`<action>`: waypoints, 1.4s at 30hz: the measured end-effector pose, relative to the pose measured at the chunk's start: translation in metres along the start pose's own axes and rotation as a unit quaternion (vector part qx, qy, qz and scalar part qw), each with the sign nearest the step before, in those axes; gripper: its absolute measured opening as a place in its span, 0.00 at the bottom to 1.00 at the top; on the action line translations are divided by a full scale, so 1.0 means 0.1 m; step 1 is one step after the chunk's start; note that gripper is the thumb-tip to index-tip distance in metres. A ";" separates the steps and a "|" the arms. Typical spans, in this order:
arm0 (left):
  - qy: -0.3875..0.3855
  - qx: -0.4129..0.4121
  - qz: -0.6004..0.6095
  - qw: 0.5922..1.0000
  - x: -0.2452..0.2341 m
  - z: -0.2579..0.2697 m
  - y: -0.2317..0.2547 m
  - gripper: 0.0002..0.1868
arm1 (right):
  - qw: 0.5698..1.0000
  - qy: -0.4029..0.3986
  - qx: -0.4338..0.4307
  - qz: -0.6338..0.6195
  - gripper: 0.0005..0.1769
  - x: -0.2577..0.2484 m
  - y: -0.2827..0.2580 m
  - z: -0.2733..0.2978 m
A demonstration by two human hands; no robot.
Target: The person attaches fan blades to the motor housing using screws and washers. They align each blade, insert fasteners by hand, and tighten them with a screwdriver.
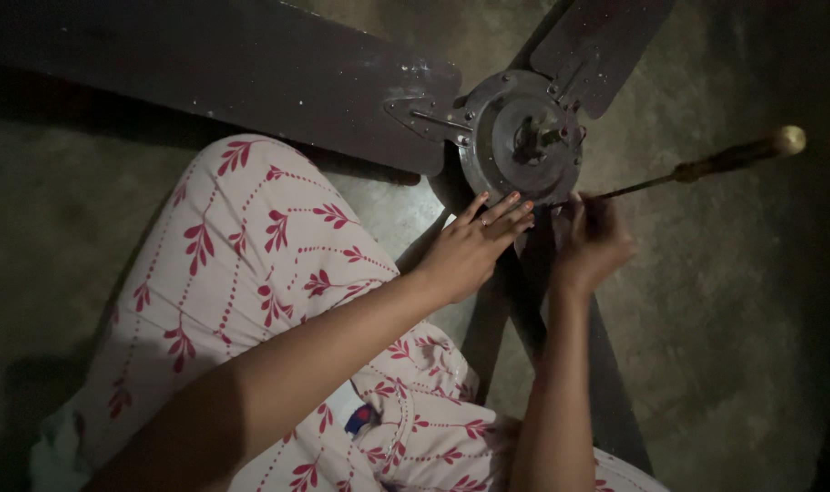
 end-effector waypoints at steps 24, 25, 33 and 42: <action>0.021 -0.020 0.084 0.996 -0.05 -0.01 -0.03 0.41 | 0.982 -0.127 0.040 -0.133 0.02 -0.11 0.06 0.01; 0.022 -0.021 0.080 0.996 -0.06 -0.01 -0.02 0.41 | 0.983 -0.127 0.041 -0.125 0.03 -0.11 0.05 0.01; 0.013 -0.025 0.044 0.999 -0.03 -0.02 -0.02 0.39 | 0.984 -0.132 0.055 -0.105 0.03 -0.17 -0.19 0.01; -0.012 -0.024 0.072 0.997 -0.04 -0.01 -0.03 0.39 | 0.985 -0.147 0.044 -0.078 0.04 -0.16 -0.28 0.01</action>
Point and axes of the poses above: each hand's wrist, its own z-axis away from the middle knuckle, its own x-axis out of the palm, y = z × x, the point moved 2 cm from there along -z, towards the middle knuckle, and after that the axes turned 4 degrees about x, right-handed, at the moved point
